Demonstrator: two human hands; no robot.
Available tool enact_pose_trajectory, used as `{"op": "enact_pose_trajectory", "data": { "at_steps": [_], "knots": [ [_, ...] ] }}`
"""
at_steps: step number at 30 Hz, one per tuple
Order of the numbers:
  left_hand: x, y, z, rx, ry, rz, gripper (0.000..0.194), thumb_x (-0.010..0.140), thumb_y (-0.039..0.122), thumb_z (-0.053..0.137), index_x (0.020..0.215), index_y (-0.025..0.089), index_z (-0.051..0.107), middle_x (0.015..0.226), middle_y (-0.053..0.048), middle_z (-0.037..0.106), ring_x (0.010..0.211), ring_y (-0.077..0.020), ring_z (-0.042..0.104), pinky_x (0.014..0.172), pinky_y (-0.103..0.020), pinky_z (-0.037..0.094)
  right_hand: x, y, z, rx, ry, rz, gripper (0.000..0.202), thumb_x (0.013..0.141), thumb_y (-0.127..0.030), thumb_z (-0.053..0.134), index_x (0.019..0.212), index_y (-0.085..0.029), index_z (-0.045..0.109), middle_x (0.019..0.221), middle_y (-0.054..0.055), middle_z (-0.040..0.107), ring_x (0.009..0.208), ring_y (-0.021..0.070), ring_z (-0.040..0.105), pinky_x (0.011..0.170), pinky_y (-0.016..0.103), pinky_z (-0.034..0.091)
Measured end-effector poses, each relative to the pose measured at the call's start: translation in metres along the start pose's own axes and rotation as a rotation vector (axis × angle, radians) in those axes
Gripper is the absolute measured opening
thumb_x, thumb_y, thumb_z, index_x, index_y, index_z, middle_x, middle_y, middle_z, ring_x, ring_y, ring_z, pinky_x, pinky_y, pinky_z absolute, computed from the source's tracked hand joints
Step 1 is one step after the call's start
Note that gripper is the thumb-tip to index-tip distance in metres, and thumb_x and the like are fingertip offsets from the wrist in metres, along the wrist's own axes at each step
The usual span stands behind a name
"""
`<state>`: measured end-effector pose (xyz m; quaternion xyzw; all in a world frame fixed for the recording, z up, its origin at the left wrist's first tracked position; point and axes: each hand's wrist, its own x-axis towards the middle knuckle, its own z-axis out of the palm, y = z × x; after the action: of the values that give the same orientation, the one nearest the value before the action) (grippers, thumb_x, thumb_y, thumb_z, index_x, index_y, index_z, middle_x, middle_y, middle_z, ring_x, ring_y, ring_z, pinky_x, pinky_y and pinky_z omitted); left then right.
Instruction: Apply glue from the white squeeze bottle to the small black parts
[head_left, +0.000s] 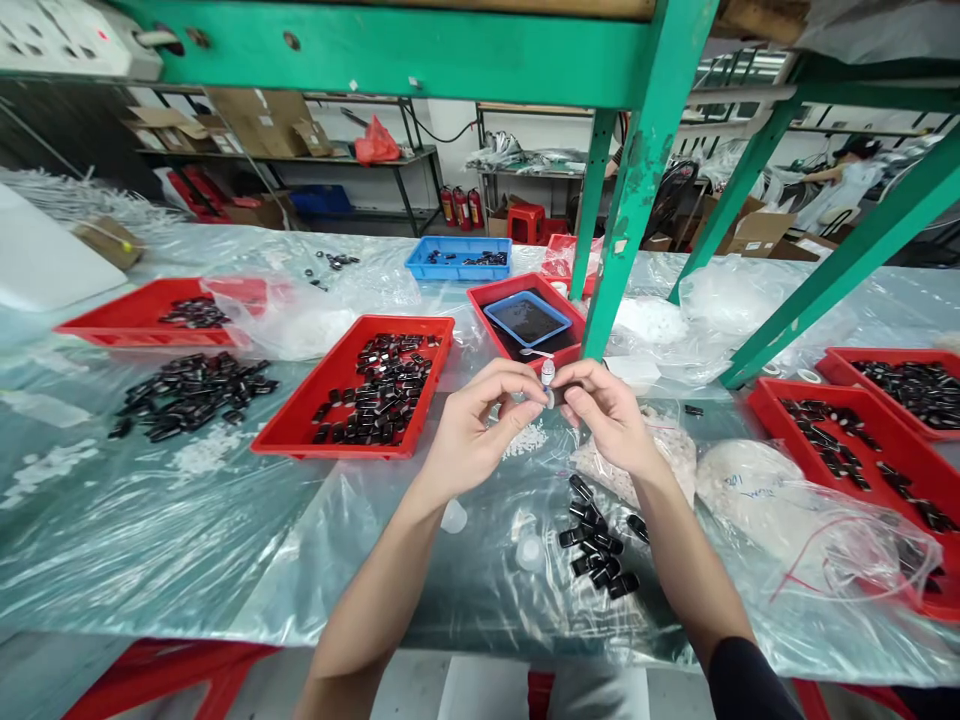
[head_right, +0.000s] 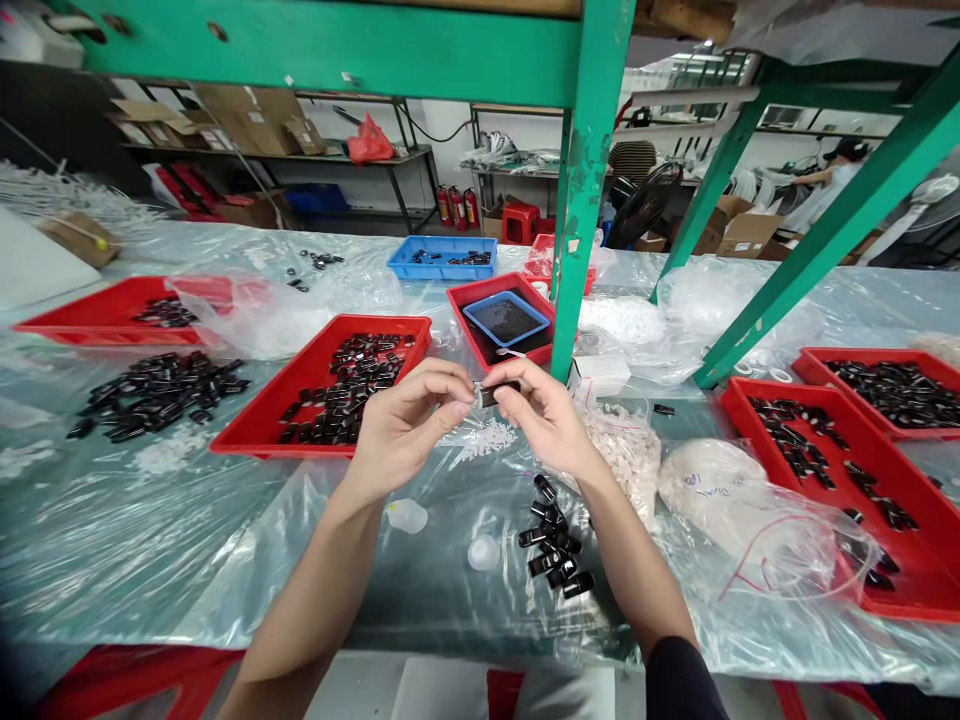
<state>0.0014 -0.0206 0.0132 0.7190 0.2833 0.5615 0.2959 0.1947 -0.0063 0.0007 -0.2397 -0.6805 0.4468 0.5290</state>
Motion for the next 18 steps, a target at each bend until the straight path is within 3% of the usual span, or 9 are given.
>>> {"op": "enact_pose_trajectory", "data": {
  "at_steps": [10, 18],
  "knots": [
    [-0.0005, -0.0052, 0.0006, -0.02, -0.011, -0.046, 0.005, 0.093, 0.026, 0.073, 0.094, 0.022, 0.075, 0.096, -0.006, 0.072, 0.083, -0.0148, 0.065, 0.066, -0.028, 0.05, -0.0018, -0.0018, -0.0036, -0.134, 0.012, -0.024, 0.025, 0.105, -0.046, 0.061, 0.107, -0.022, 0.067, 0.082, -0.001, 0.056, 0.066, 0.0131, 0.049, 0.062, 0.027, 0.041],
    [0.0004, -0.0058, 0.0032, -0.193, 0.013, -0.16, 0.015, 0.089, 0.029, 0.078, 0.099, 0.02, 0.072, 0.089, -0.004, 0.074, 0.074, -0.0137, 0.069, 0.068, -0.028, 0.058, -0.0017, 0.0005, -0.0015, -0.123, 0.019, -0.002, 0.028, 0.104, -0.048, 0.06, 0.107, -0.021, 0.067, 0.079, -0.001, 0.056, 0.064, 0.0132, 0.047, 0.06, 0.027, 0.038]
  ]
}}
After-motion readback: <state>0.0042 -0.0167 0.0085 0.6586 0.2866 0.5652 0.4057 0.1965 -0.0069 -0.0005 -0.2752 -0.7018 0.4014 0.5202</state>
